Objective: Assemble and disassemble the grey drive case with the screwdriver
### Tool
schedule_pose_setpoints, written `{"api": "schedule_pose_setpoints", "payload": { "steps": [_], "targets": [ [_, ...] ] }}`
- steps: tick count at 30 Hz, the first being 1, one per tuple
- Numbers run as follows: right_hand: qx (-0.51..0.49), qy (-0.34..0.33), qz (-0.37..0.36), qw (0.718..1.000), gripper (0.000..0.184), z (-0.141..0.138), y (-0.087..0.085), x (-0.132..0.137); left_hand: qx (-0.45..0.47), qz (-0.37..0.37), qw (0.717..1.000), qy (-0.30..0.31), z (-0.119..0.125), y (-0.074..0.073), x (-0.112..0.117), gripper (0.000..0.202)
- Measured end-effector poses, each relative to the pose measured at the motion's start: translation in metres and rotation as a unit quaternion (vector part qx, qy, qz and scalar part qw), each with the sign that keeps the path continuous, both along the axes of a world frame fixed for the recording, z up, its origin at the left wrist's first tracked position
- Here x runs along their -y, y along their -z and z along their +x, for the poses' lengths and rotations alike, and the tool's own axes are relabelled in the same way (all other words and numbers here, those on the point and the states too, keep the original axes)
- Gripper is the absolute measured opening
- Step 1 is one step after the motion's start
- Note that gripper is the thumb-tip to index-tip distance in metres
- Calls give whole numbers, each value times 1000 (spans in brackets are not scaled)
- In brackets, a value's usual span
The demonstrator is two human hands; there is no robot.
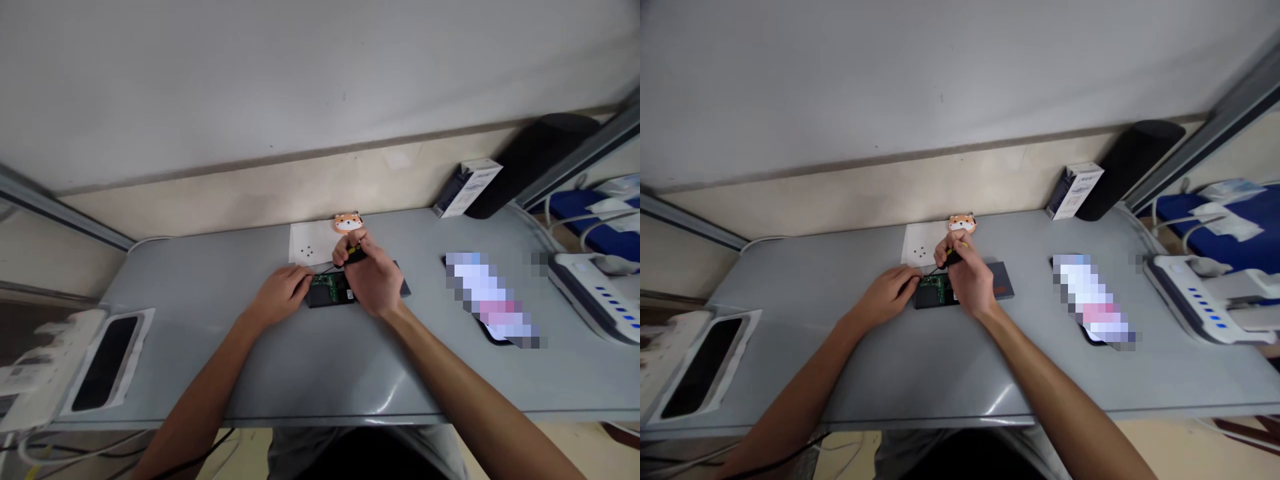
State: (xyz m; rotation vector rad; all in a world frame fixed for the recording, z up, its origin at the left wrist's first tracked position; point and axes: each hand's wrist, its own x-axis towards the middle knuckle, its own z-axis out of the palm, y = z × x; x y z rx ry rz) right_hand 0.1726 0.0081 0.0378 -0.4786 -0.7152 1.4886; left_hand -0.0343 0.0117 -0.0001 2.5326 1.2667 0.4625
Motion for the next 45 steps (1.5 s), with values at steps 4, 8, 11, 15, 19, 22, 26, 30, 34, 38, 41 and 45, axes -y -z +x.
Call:
{"api": "schedule_pose_setpoints", "payload": {
  "steps": [4, 8, 11, 15, 19, 22, 26, 30, 34, 38, 41, 45],
  "targets": [
    [0, 8, -5, 1000, 28, -2, 2, 0, -2, 4, 1000, 2, -1, 0, 0, 25],
    [-2, 5, -2, 1000, 28, -2, 2, 1, -7, 5, 1000, 1, 0, -1, 1, 26],
    [-6, 5, -4, 1000, 28, -1, 0, 1, 0, 5, 1000, -1, 0, 0, 0, 25],
    [-5, 14, -5, 1000, 24, 0, 0, 0, 8, 2, 1000, 0, 1, -1, 0, 24],
    [-22, -1, -12, 1000, 24, -1, 2, 0, 8, 6, 1000, -1, 1, -2, 1, 24],
    [-18, -10, -8, 1000, 24, -1, 3, 1, 1, 10, 1000, 0, 1, -2, 1, 23],
    [-17, 7, -4, 1000, 23, 1, 1, 0, -5, 8, 1000, 0, 1, -1, 1, 23],
    [-6, 7, -1, 1000, 23, 2, 1, 0, -2, 2, 1000, 1, 1, -1, 0, 24],
    [-19, 6, -2, 1000, 23, 0, 1, 1, 2, 4, 1000, 0, 1, -2, 1, 24],
    [-41, 2, -29, 999, 22, 0, -1, 1, 3, 4, 1000, 3, 1, -2, 1, 25],
    [-24, 3, -28, 999, 23, 1, -2, 0, -1, -1, 1000, 0, 1, -1, 0, 26],
    [0, 24, -14, 1000, 23, 1, -1, 1, 1, -4, 1000, -3, 1, 0, 0, 27]
  ]
}}
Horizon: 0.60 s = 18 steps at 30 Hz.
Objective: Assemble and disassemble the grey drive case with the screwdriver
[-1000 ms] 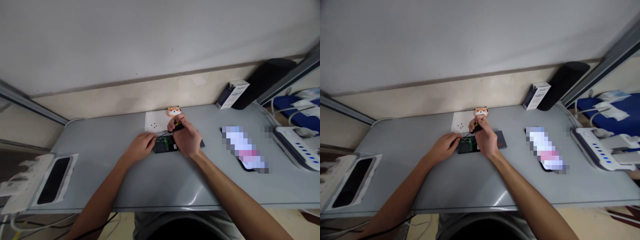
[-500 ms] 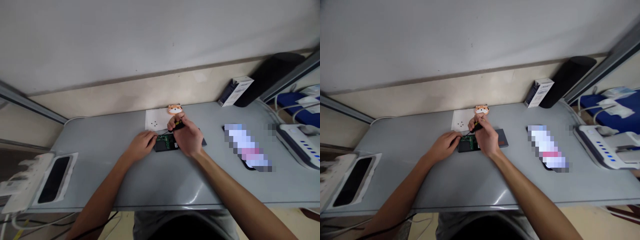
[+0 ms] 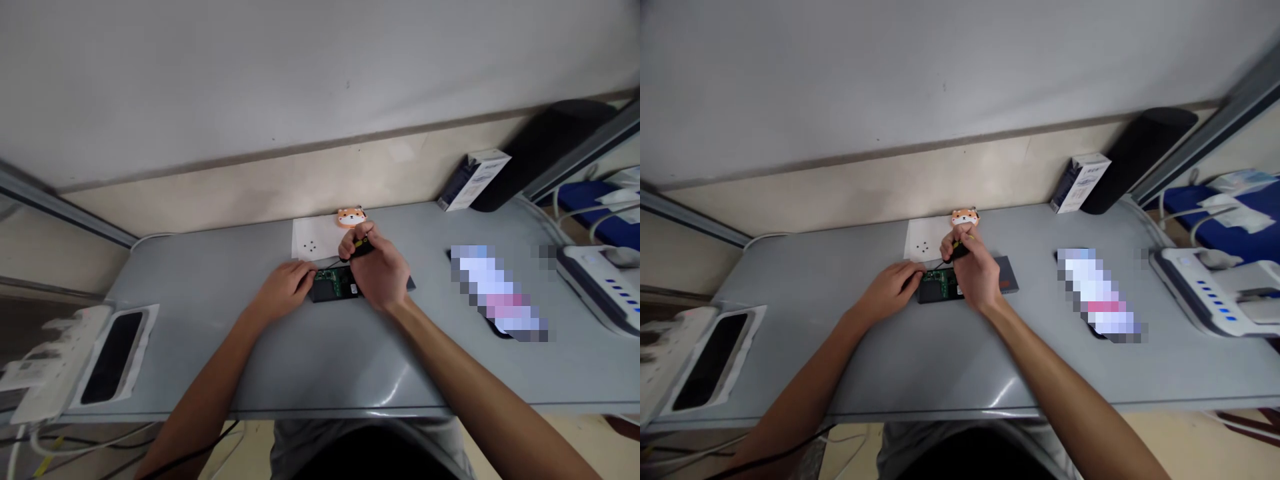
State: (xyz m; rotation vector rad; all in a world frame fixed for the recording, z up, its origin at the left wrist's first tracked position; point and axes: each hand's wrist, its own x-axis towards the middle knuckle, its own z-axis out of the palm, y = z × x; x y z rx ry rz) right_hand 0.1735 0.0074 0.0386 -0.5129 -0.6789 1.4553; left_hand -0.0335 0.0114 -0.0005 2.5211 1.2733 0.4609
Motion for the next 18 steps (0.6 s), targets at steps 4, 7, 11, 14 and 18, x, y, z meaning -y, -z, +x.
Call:
{"api": "schedule_pose_setpoints", "payload": {
  "steps": [4, 7, 11, 14, 18],
  "targets": [
    [-4, -11, -1, 1000, 24, -2, 1, 1, 12, 2, 1000, 1, 0, 0, 1, 26],
    [-4, -10, -4, 1000, 25, -3, 0, 1, 13, 5, 1000, -3, 1, 0, 1, 26],
    [-9, 1, -13, 1000, 24, -1, -1, 1, 4, -1, 1000, -5, 1, -1, 2, 25],
    [-12, -8, -7, 1000, 24, -2, 0, 1, 7, -3, 1000, -6, 1, -2, 2, 24],
    [-24, -7, -5, 1000, 22, -2, 0, 2, 15, -1, 1000, -3, 1, -3, 2, 22]
  ]
}}
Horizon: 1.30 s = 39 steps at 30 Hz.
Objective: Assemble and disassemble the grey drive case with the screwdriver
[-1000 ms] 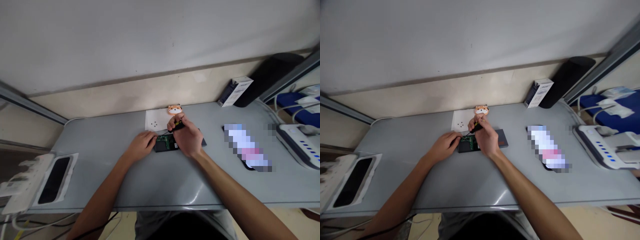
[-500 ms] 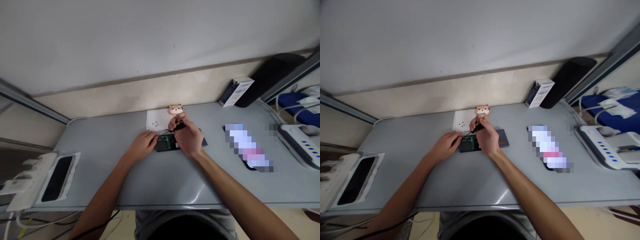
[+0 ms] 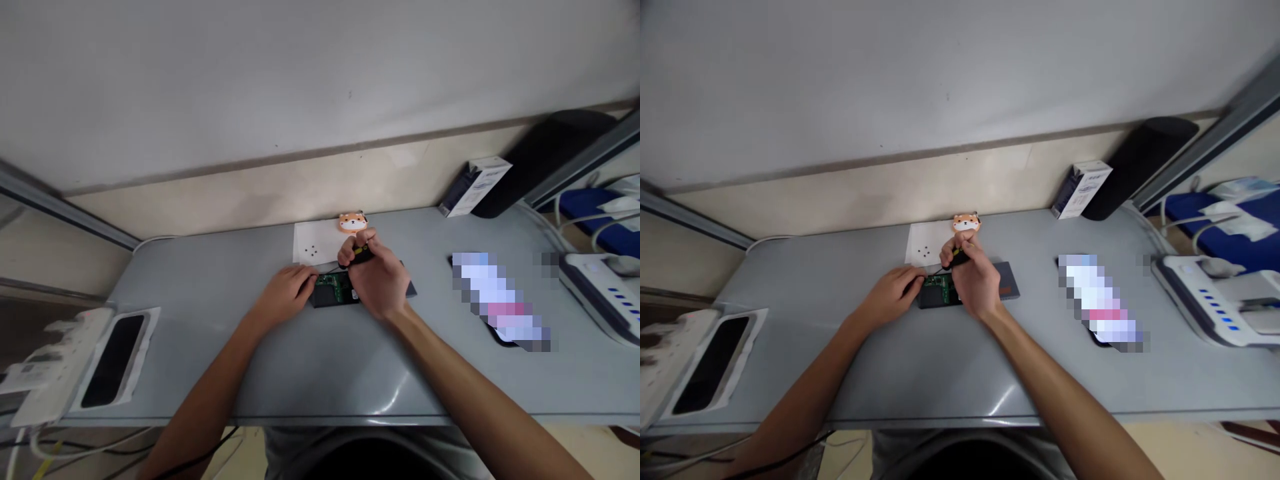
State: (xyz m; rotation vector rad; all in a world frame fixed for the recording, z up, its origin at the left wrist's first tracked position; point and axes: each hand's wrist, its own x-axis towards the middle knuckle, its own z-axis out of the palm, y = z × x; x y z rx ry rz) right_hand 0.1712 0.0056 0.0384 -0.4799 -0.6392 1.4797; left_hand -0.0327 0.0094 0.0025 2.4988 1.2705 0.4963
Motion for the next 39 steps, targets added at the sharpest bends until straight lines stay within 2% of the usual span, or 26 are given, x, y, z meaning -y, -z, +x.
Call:
{"api": "schedule_pose_setpoints", "payload": {
  "steps": [18, 28, 33, 39],
  "targets": [
    [12, 5, 8, 1000, 26, 1, 1, 0, 2, -2, 1000, 3, -1, 2, -1, 24],
    [16, 9, -15, 1000, 27, 0, 0, 0, -2, -6, 1000, 0, 0, 1, -1, 26],
    [16, 0, 6, 1000, 27, -1, 1, 1, 5, -9, 1000, 1, 1, 0, -1, 25],
    [16, 20, 5, 1000, 27, 2, 0, 0, -3, -5, 1000, 1, 1, 0, 0, 25]
  ]
}}
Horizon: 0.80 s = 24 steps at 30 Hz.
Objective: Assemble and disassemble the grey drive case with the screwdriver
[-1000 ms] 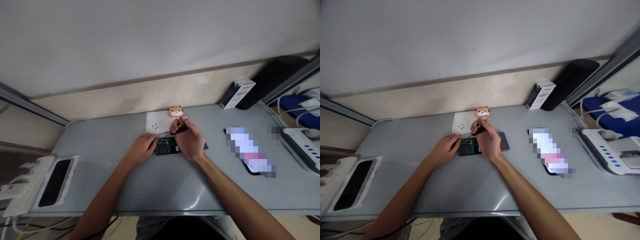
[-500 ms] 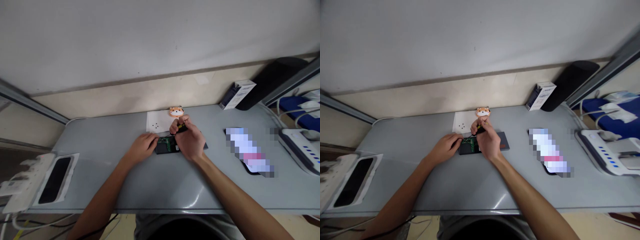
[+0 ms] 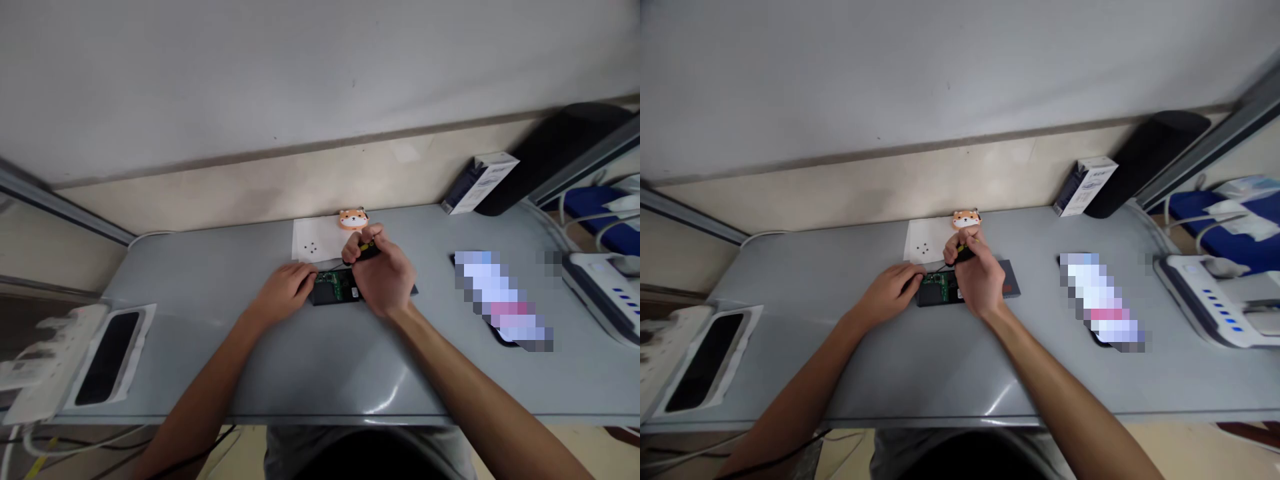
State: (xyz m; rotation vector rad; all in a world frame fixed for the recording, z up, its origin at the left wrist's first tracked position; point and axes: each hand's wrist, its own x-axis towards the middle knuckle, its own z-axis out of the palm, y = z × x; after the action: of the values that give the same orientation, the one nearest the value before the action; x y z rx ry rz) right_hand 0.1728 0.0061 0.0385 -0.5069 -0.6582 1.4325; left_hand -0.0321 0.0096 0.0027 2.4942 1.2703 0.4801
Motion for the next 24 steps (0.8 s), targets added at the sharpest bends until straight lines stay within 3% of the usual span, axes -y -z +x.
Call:
{"api": "schedule_pose_setpoints", "payload": {
  "steps": [6, 24],
  "targets": [
    [-3, -35, -20, 999, 26, -3, -1, 2, -10, 8, 1000, 0, -1, 1, 0, 27],
    [17, -16, -9, 1000, 24, -5, 2, 2, -13, 22, 1000, 0, -2, 6, -2, 26]
  ]
}}
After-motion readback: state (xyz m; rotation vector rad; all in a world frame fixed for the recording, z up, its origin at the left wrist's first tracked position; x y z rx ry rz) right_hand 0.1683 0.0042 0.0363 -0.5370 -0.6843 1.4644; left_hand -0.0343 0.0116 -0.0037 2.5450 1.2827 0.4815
